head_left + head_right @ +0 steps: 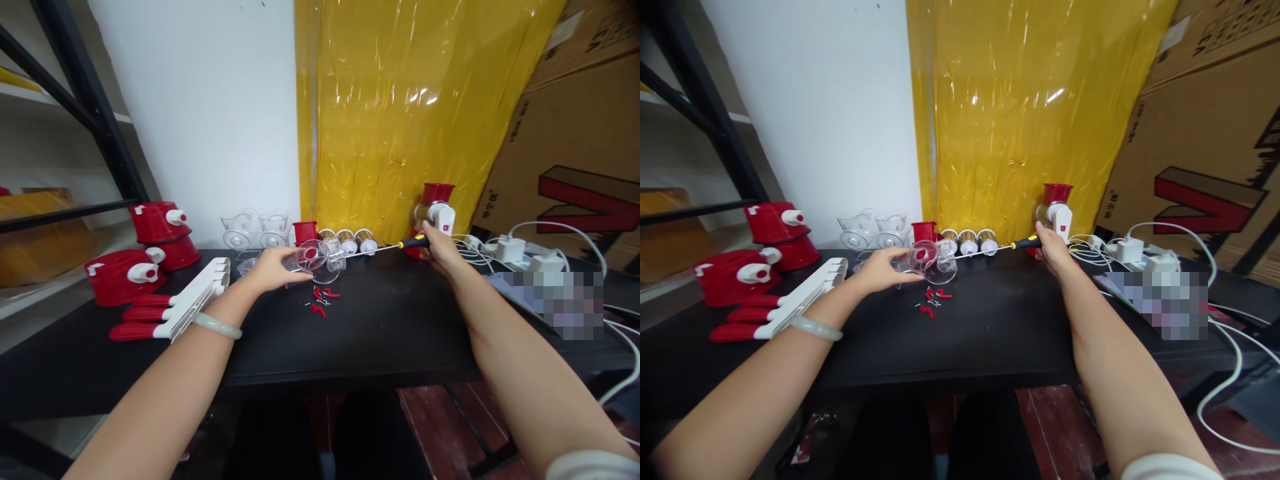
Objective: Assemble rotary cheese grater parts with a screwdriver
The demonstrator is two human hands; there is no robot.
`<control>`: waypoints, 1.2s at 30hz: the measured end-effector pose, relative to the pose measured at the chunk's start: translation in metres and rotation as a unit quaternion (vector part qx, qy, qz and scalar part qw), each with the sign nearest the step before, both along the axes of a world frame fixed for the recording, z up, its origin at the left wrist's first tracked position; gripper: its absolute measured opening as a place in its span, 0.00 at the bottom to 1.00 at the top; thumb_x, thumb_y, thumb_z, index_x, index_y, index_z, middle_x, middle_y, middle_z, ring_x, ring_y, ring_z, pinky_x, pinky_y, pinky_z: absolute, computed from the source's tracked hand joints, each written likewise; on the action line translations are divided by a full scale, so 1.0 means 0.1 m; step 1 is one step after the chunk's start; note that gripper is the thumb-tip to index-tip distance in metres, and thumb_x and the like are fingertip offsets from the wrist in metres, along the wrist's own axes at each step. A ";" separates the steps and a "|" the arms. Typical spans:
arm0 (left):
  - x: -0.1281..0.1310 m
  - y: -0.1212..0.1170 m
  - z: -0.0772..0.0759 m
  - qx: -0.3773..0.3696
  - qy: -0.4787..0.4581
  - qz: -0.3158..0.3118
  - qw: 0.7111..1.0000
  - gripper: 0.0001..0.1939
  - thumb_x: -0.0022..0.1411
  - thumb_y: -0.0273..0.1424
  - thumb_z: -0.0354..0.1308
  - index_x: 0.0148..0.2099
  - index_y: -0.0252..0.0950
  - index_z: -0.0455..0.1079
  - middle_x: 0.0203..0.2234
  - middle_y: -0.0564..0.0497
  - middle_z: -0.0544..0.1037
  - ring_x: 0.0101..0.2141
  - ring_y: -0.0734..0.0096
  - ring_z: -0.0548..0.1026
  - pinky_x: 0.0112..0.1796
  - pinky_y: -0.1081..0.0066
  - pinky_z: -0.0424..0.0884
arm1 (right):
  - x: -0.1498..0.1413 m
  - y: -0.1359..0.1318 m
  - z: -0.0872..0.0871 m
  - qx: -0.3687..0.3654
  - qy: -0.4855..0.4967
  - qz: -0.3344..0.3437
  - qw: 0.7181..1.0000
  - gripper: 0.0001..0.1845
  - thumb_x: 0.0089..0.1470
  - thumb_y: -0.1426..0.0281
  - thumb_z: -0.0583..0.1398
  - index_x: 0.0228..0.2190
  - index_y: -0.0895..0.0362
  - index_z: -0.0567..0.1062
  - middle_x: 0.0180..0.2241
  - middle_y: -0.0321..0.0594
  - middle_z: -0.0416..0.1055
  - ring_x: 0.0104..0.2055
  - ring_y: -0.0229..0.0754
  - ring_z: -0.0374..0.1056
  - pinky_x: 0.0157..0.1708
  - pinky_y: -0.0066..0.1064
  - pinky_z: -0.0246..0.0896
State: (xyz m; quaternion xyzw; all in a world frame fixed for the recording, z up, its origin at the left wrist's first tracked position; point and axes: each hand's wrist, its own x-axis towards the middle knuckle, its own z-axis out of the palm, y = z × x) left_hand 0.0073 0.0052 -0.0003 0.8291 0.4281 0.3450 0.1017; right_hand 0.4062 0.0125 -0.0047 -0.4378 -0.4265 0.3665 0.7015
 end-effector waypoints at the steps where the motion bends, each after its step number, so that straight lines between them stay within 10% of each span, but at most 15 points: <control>1: 0.00 0.00 0.00 0.000 -0.001 0.000 1.000 0.36 0.43 0.49 0.70 0.52 0.36 0.75 0.39 0.45 0.81 0.39 0.59 0.77 0.43 0.63 0.71 | 0.00 0.00 0.00 0.006 0.002 0.009 1.000 0.18 0.51 0.58 0.63 0.22 0.54 0.64 0.12 0.27 0.52 0.12 0.30 0.46 0.11 0.23 0.43; 6: 0.01 -0.01 0.00 0.000 -0.001 0.003 1.000 0.36 0.42 0.49 0.70 0.52 0.35 0.75 0.39 0.44 0.81 0.39 0.58 0.77 0.43 0.62 0.71 | -0.01 0.01 0.04 0.010 0.126 0.056 0.990 0.08 0.49 0.72 0.60 0.25 0.54 0.63 0.21 0.31 0.62 0.19 0.32 0.58 0.17 0.24 0.58; 19: 0.01 -0.06 0.10 0.003 -0.017 0.015 1.000 0.38 0.41 0.47 0.71 0.53 0.34 0.68 0.45 0.43 0.78 0.44 0.58 0.76 0.47 0.61 0.70 | -0.03 0.10 -0.02 -0.001 0.128 -0.012 0.992 0.06 0.48 0.74 0.55 0.26 0.54 0.61 0.16 0.28 0.58 0.14 0.32 0.54 0.12 0.22 0.52; 30: 0.35 0.08 1.19 0.028 0.184 -0.031 0.982 0.30 0.36 0.41 0.73 0.44 0.36 0.74 0.41 0.45 0.79 0.43 0.55 0.75 0.45 0.63 0.67 | 0.06 0.21 -0.17 0.017 0.056 -0.113 0.992 0.13 0.47 0.68 0.61 0.24 0.52 0.59 0.13 0.24 0.51 0.12 0.31 0.49 0.08 0.22 0.44; 36: 0.95 0.21 1.42 -0.024 0.306 -0.071 0.949 0.27 0.27 0.31 0.74 0.37 0.40 0.78 0.32 0.51 0.80 0.40 0.55 0.76 0.45 0.63 0.66 | 0.00 0.22 -0.19 0.005 0.057 -0.052 0.997 0.12 0.46 0.69 0.61 0.25 0.52 0.61 0.12 0.24 0.51 0.13 0.31 0.49 0.09 0.22 0.43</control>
